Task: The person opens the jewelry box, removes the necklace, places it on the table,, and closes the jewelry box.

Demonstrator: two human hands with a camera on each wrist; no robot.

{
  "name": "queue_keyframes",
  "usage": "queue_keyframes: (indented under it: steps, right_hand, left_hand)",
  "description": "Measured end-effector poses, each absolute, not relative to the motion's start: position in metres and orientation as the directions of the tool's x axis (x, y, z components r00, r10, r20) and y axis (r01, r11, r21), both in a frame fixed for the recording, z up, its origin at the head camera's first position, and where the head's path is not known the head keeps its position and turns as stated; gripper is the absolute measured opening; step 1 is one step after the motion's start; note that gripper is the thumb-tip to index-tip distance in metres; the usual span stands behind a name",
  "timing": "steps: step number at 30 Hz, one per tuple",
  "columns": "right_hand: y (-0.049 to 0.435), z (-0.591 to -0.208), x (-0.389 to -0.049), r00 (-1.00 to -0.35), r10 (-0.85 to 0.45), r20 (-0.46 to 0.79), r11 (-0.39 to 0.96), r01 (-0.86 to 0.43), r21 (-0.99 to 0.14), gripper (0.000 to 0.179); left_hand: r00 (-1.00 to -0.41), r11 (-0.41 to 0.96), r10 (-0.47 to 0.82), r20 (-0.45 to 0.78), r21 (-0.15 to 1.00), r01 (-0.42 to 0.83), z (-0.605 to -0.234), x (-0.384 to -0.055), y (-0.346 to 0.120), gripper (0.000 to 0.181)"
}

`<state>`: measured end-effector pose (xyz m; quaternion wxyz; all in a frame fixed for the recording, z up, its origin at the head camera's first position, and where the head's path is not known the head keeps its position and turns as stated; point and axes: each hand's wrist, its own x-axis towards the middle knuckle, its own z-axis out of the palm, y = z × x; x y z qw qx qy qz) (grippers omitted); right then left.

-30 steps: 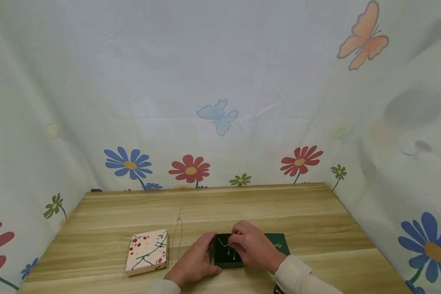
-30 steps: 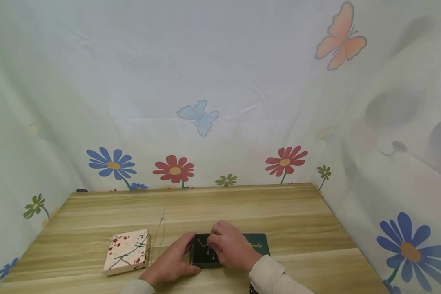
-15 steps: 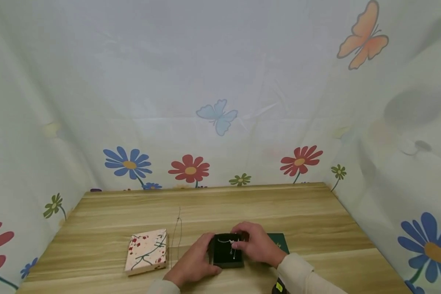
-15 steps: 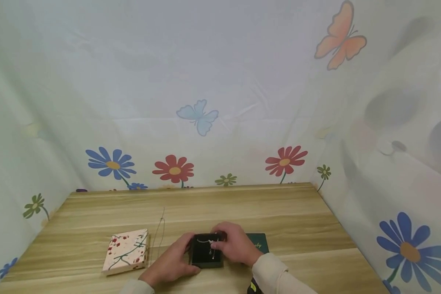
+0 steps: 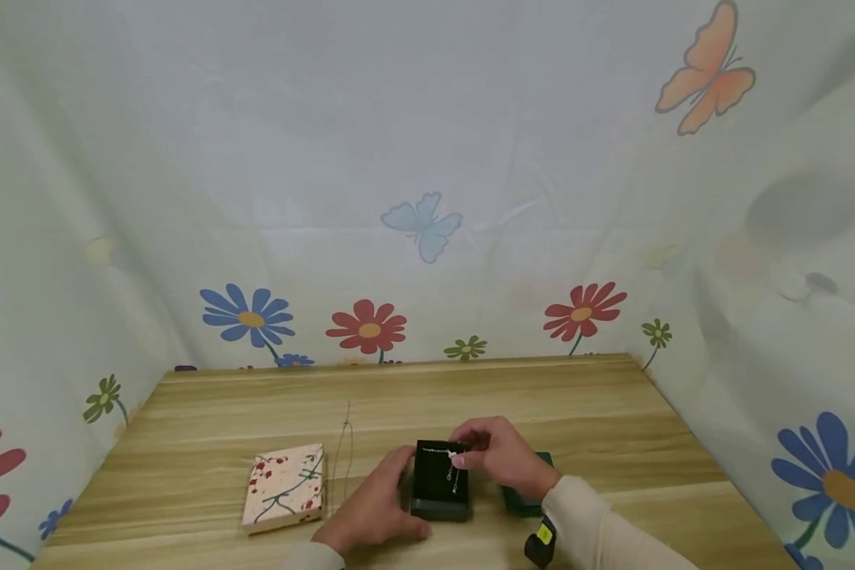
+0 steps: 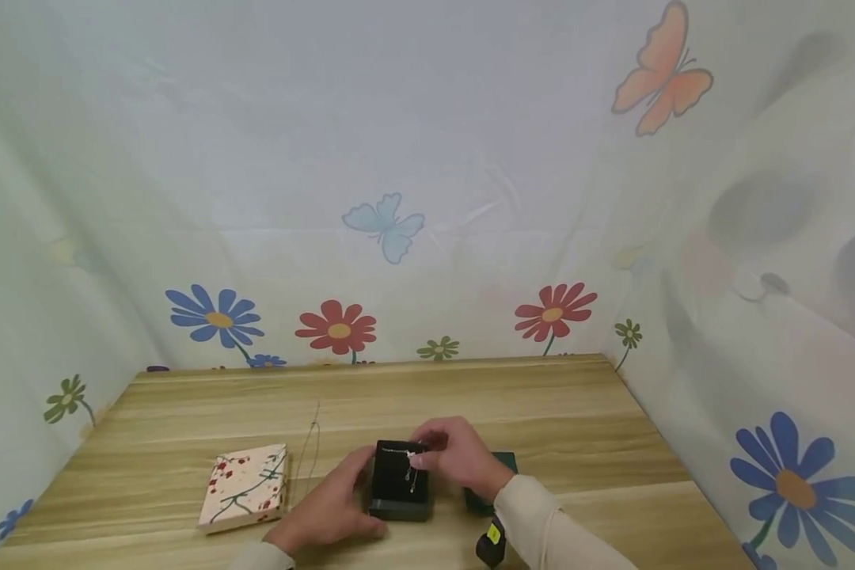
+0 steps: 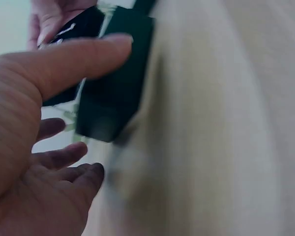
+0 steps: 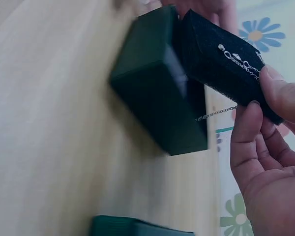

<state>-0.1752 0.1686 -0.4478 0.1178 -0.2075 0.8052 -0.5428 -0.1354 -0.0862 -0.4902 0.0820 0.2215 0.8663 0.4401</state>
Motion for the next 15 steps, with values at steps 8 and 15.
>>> queue_keyframes:
  steps: [8,15]
  right_hand:
    - [0.166,-0.431,-0.180,-0.885,-0.465,0.012,0.296,-0.168,-0.941,0.021]
    - [0.163,-0.418,-0.176,-0.878,-0.476,0.048,0.274,-0.200,-0.941,0.020]
  left_hand:
    - [-0.914,0.356,0.406,-0.023,0.925,0.135,-0.454,-0.133,-0.092,0.075]
    - [-0.908,0.117,0.413,-0.075,0.993,-0.029,-0.434,-0.128,-0.078,0.050]
